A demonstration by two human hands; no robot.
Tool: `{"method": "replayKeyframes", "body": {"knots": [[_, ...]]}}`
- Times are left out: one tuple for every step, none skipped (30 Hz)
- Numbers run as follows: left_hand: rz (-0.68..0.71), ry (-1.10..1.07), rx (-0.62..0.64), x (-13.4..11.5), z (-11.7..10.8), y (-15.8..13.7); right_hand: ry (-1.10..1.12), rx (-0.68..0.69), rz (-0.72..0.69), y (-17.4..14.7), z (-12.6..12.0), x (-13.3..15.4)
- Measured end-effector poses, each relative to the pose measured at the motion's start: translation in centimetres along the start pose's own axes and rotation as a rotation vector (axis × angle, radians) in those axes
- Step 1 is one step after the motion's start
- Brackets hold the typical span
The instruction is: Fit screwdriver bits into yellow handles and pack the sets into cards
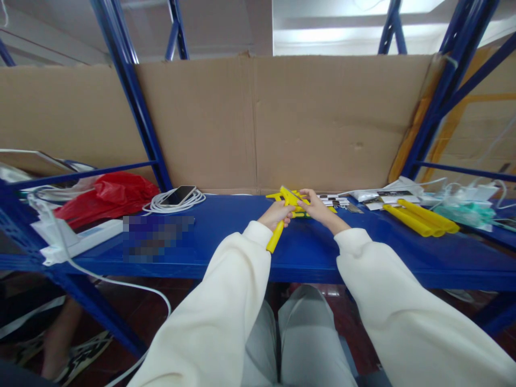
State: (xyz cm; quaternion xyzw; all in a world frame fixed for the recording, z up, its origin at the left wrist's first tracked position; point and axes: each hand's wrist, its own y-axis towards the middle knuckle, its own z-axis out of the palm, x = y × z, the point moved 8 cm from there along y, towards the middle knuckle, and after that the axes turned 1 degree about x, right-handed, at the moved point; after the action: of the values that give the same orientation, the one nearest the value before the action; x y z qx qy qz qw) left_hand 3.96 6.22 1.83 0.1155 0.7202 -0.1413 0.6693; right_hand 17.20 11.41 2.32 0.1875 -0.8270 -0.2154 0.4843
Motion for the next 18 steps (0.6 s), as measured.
{"method": "replayKeyframes", "body": {"knots": [[-0.008, -0.015, 0.012, 0.1, 0.0, 0.0, 0.049, 0.034, 0.036, -0.2, 0.2, 0.0], [-0.016, -0.029, 0.021, 0.2, 0.0, 0.0, 0.097, 0.071, 0.072, -0.4, 0.5, 0.0], [-0.022, -0.044, 0.030, 0.2, 0.0, -0.1, 0.141, 0.103, 0.106, -0.6, 0.6, 0.0], [-0.026, -0.058, 0.040, 0.3, 0.0, -0.1, 0.178, 0.123, 0.133, -0.9, 0.7, 0.0], [-0.028, -0.071, 0.049, 0.3, 0.0, -0.1, 0.206, 0.130, 0.151, -1.0, 0.7, 0.1], [-0.031, -0.082, 0.057, 0.3, 0.1, -0.1, 0.226, 0.123, 0.159, -1.1, 0.7, 0.2], [-0.034, -0.091, 0.065, 0.3, 0.1, -0.2, 0.239, 0.111, 0.162, -1.1, 0.6, 0.2], [-0.036, -0.099, 0.070, 0.2, 0.2, -0.2, 0.247, 0.100, 0.161, -1.0, 0.6, 0.2], [-0.039, -0.105, 0.073, 0.2, 0.2, -0.2, 0.244, 0.092, 0.159, -0.9, 0.6, 0.1], [-0.039, -0.111, 0.072, 0.2, 0.2, -0.3, 0.232, 0.079, 0.154, -0.8, 0.6, 0.0], [-0.036, -0.117, 0.064, 0.1, 0.1, -0.3, 0.207, 0.056, 0.143, -0.6, 0.5, -0.1], [-0.033, -0.122, 0.045, 0.0, -0.1, -0.3, 0.169, 0.022, 0.125, -0.4, 0.3, -0.3], [-0.026, -0.129, 0.017, 0.0, -0.4, -0.2, 0.119, -0.018, 0.100, -0.2, 0.0, -0.4], [-0.020, -0.134, -0.021, 0.0, -0.7, -0.1, 0.057, -0.062, 0.070, 0.0, -0.5, -0.4], [-0.017, -0.137, -0.062, 0.0, -1.1, 0.0, -0.017, -0.095, 0.038, 0.1, -1.0, -0.4], [-0.016, -0.138, -0.102, 0.1, -1.6, 0.1, -0.103, -0.103, 0.009, 0.2, -1.4, -0.4], [-0.019, -0.137, -0.140, 0.2, -2.0, 0.2, -0.200, -0.083, -0.013, 0.2, -1.6, -0.4], [-0.025, -0.134, -0.170, 0.4, -2.3, 0.3, -0.304, -0.023, -0.028, 0.2, -1.5, -0.4]]}}
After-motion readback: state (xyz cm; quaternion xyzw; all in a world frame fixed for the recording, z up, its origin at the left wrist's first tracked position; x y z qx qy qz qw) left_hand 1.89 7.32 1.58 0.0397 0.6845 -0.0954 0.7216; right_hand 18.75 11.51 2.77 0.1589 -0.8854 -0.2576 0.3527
